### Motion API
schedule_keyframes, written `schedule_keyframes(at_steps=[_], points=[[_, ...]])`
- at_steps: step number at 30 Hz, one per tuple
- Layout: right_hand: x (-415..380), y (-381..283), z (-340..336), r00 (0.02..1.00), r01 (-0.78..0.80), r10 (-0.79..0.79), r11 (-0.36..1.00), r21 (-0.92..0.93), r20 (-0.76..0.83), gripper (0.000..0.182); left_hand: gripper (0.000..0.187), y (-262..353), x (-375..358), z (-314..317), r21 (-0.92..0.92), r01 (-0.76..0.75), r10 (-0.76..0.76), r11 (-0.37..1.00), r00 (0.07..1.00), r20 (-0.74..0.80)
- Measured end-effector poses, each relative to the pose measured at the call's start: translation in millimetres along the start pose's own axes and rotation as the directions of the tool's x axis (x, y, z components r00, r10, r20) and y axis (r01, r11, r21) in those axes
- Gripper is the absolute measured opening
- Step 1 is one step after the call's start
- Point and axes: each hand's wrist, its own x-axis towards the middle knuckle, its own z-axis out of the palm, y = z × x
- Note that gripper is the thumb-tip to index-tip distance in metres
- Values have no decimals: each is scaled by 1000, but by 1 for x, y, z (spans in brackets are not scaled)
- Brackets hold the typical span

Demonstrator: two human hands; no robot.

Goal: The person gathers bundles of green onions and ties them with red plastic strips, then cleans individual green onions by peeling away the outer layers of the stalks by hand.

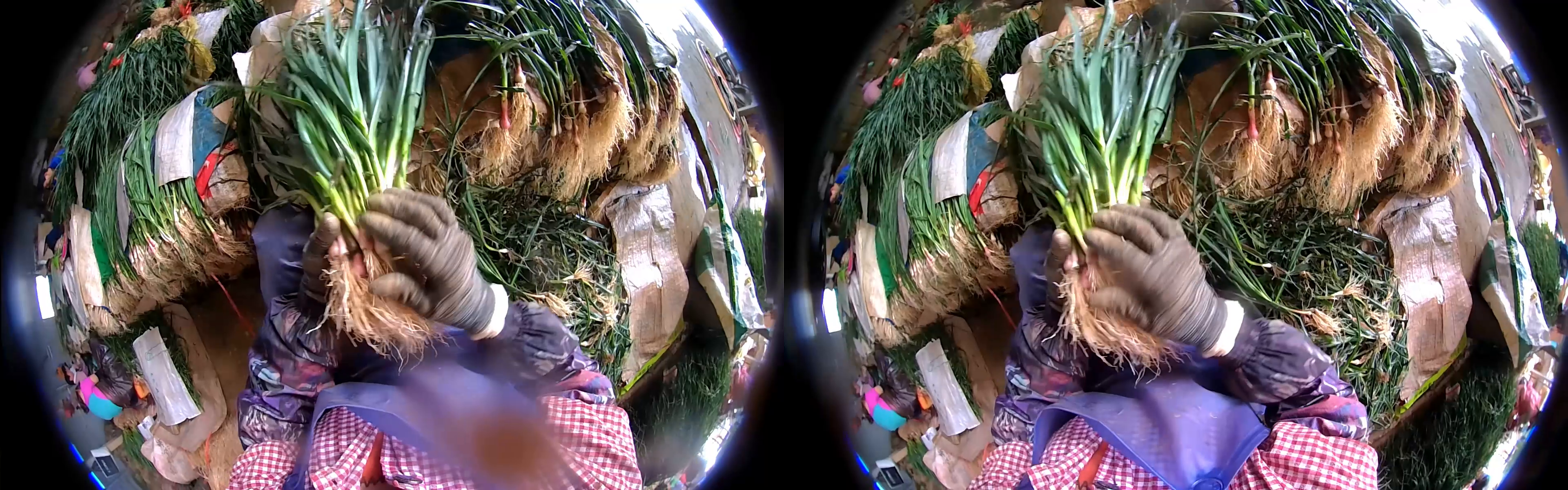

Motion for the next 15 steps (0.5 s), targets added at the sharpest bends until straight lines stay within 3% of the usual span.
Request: schedule_keyframes(at_steps=[3,4,6,8,9,10,11,13,15], points=[[-17,-4,12,999,-36,38,986,-160,9,59,35,-6,6,-2,44,119,-117,992,992,-41],[-18,-4,5,998,-37,48,977,-212,48,57,34,2,4,-6,107,229,-233,968,972,25],[-13,5,-8,999,-38,38,998,-59,9,44,30,-5,11,-11,177,251,-263,952,964,47],[1,18,-16,997,-78,77,996,-48,-30,39,30,-3,13,-10,317,231,-297,920,939,177],[14,18,-20,997,-56,39,966,-252,-73,32,31,-6,17,-15,312,254,-328,916,920,214],[31,20,-20,998,-33,18,957,-289,-55,34,32,-10,21,-19,310,279,-361,909,898,250],[44,22,-16,998,7,17,922,-387,60,33,32,-12,12,-1,262,207,-278,942,922,269],[64,36,-5,944,140,21,877,-460,329,29,37,-16,29,-40,327,178,-307,928,863,401],[81,34,4,907,111,139,832,-544,398,26,36,-14,28,-37,332,192,-321,924,861,395]])
